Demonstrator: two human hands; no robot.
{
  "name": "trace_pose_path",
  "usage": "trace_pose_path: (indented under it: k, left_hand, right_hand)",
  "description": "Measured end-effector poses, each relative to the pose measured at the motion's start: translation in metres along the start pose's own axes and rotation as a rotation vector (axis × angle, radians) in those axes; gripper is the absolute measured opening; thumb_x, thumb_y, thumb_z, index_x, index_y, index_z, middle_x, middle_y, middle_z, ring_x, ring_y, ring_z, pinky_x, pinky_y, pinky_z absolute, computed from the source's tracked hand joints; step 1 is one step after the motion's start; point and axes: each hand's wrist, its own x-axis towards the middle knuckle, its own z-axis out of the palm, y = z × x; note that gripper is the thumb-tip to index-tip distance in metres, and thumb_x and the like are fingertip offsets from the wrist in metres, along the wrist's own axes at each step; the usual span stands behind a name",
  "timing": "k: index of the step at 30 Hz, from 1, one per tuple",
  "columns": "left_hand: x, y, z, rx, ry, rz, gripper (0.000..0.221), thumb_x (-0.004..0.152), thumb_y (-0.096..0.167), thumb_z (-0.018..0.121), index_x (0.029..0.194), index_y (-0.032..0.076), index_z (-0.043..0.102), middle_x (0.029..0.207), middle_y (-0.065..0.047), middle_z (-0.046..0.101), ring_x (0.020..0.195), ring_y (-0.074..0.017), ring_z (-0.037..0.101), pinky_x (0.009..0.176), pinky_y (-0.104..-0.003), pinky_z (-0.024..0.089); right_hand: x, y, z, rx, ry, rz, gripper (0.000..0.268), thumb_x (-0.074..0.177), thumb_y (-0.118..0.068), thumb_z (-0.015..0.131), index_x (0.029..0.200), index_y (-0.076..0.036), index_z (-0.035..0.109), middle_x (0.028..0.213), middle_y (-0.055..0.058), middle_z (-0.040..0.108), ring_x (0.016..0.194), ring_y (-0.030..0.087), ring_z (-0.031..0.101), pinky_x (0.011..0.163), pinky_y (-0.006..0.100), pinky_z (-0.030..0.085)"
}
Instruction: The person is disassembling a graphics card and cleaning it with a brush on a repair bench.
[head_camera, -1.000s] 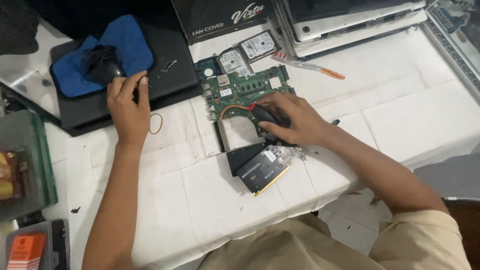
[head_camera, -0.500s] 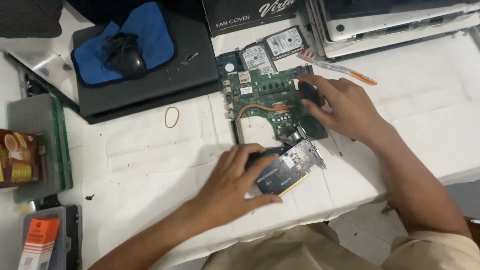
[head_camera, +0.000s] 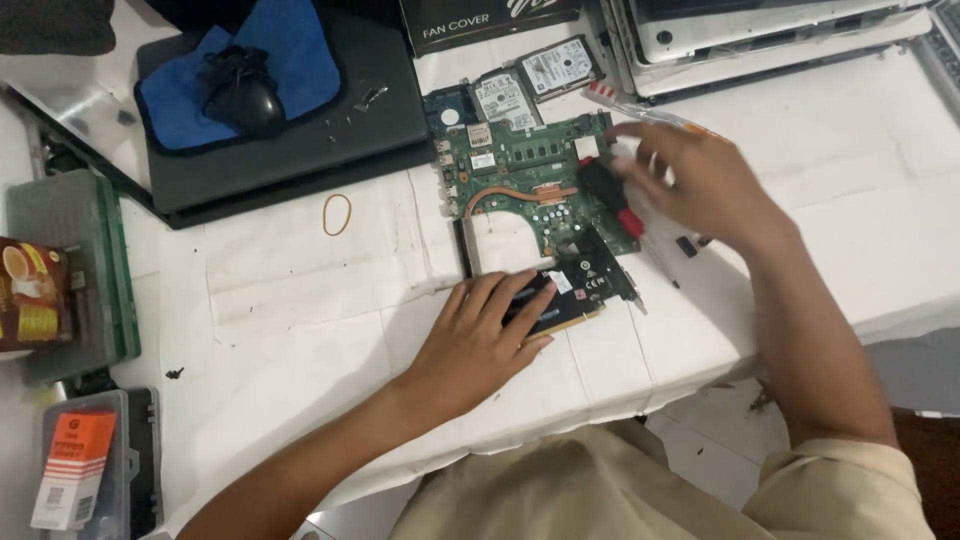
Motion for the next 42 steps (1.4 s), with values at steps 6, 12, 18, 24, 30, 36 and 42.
trace_pose_path:
  k: [6,12,18,24,30,36,42]
  left_hand:
    - [-0.004,-0.019,0.002,-0.096,0.072,-0.018,0.045,0.103,0.025,0.071,0.143,0.007,0.06,0.137,-0.008,0.068,0.114,-0.0267,0.064,0.094,-0.041,0.056]
    - [-0.014,-0.031,-0.028,-0.346,0.329,-0.095,0.022,0.108,0.006,0.054,0.113,-0.01,0.068,0.103,-0.024,0.072,0.092,-0.0365,0.068,0.077,-0.046,0.051]
    - [-0.001,-0.019,-0.063,-1.189,0.259,-0.91,0.041,0.111,0.031,0.034,0.096,-0.002,0.053,0.079,-0.02,0.067,0.055,-0.0298,0.071,0.045,-0.031,0.052]
    - [-0.009,-0.022,-0.04,-1.621,0.046,-0.879,0.04,0.095,0.014,0.063,0.127,0.009,0.04,0.131,-0.026,0.067,0.09,-0.0411,0.078,0.079,-0.04,0.064]
    - [-0.008,-0.025,-0.04,-1.725,-0.235,-0.684,0.07,0.093,0.018,0.065,0.152,0.01,0.029,0.138,-0.02,0.064,0.103,-0.0377,0.076,0.088,-0.041,0.063]
    - [-0.017,-0.031,-0.029,-1.832,-0.109,-0.818,0.076,0.092,0.024,0.058,0.157,0.017,0.02,0.133,-0.027,0.062,0.094,-0.0396,0.071,0.081,-0.05,0.06]
    - [-0.011,-0.025,-0.032,-1.707,-0.05,-0.779,0.107,0.078,0.083,0.054,0.155,0.015,0.022,0.134,-0.019,0.059,0.098,-0.0281,0.071,0.075,-0.042,0.064]
  right_hand:
    - [-0.023,0.081,0.017,-0.528,0.467,0.08,0.025,0.114,-0.024,0.074,0.125,-0.002,0.072,0.114,0.015,0.068,0.102,0.038,0.064,0.067,0.049,0.056]
    - [-0.027,0.098,0.05,-0.583,0.47,0.004,0.011,0.113,-0.016,0.069,0.119,-0.007,0.069,0.097,0.011,0.063,0.079,0.033,0.061,0.061,0.043,0.047]
    - [-0.066,0.009,0.029,-0.276,0.476,0.198,0.054,0.066,0.026,0.039,0.115,0.007,0.05,0.098,0.025,0.058,0.081,0.041,0.053,0.07,0.046,0.044]
    - [-0.107,-0.098,0.057,0.375,0.461,0.122,0.029,0.114,-0.028,0.032,0.117,-0.004,0.048,0.098,0.014,0.059,0.071,0.028,0.055,0.071,0.043,0.043]
    - [-0.105,-0.101,0.084,0.111,0.56,-0.092,0.025,0.108,-0.032,0.061,0.096,-0.01,0.06,0.077,0.003,0.055,0.065,0.023,0.053,0.056,0.035,0.037]
    - [-0.092,-0.095,0.101,0.065,0.603,-0.059,0.039,0.106,-0.044,0.059,0.085,-0.012,0.063,0.07,0.001,0.052,0.062,0.017,0.049,0.063,0.033,0.035]
    - [-0.082,-0.113,0.103,0.038,0.746,0.048,0.037,0.105,-0.042,0.061,0.087,-0.01,0.061,0.077,0.002,0.057,0.068,0.019,0.05,0.069,0.034,0.03]
